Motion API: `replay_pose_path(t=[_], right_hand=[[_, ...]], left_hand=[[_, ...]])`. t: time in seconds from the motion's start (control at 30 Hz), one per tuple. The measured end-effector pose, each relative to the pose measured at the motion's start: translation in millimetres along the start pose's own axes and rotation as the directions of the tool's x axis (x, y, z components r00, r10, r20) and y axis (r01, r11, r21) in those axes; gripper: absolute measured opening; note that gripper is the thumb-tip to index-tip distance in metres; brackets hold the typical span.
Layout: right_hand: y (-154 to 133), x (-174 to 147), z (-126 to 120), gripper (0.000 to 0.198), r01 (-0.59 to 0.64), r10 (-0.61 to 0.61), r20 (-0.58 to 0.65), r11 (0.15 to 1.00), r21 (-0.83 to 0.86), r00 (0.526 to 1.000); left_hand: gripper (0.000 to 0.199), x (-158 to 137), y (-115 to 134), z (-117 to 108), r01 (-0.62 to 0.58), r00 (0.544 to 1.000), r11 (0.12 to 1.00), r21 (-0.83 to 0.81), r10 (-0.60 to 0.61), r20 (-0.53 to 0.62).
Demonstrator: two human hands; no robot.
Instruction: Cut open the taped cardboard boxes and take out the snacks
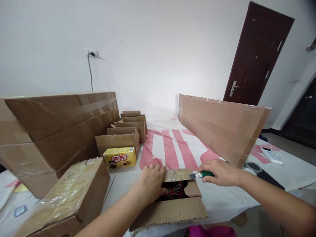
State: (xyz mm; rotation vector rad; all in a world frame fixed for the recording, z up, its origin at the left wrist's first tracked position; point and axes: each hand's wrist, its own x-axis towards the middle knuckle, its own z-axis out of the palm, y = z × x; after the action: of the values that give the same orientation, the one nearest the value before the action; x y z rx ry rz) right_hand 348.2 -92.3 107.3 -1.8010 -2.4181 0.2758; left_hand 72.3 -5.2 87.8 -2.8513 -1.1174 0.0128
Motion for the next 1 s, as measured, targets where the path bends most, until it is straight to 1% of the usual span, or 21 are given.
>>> replay_pose_path(t=[0.07,0.13,0.23,0.3,0.47,0.67,0.87,1.0], right_hand=[[4.6,5.4,1.3,0.033,0.06,-0.056,0.055,0.996,-0.068,0.997],[7.6,8.9,3.2,0.035,0.09,-0.08,0.091,0.989,-0.118,0.993],[6.5,12.2,4.1,0.034,0.091,-0.072,0.117,0.981,-0.173,0.991],[2.5,14.7,3.0,0.034,0.102,-0.077,0.125,0.973,-0.208,0.989],[-6.4,21.5,-2.8,0.034,0.145,-0.119,0.125,0.963,-0.228,0.985],[3.8,21.4,-9.9,0.032,0.158,-0.128,0.149,0.965,-0.21,0.98],[9.1,22.3,-1.3,0.034,0.178,-0.156,0.135,0.968,-0.176,0.979],[4.0,25.0,0.1,0.037,0.198,-0.167,0.147,0.953,-0.229,0.975]], left_hand=[[0.059,6.2,0.1,7.9,-0.07,0.997,0.995,-0.067,0.07,-0.013],[0.053,10.8,-1.2,18.1,-0.109,0.994,0.987,-0.12,0.104,-0.045],[0.047,14.4,-3.1,31.9,-0.102,0.992,0.989,-0.107,0.093,-0.081],[0.046,15.0,-3.3,36.9,-0.107,0.991,0.99,-0.088,0.099,-0.087],[0.049,13.5,-2.7,37.6,-0.116,0.991,0.99,-0.078,0.11,-0.079],[0.046,12.0,-4.7,39.4,-0.116,0.99,0.989,-0.092,0.108,-0.088],[0.047,14.7,-6.6,40.3,-0.123,0.991,0.987,-0.107,0.116,-0.074],[0.049,15.2,-6.1,38.5,-0.104,0.994,0.989,-0.108,0.099,-0.055]])
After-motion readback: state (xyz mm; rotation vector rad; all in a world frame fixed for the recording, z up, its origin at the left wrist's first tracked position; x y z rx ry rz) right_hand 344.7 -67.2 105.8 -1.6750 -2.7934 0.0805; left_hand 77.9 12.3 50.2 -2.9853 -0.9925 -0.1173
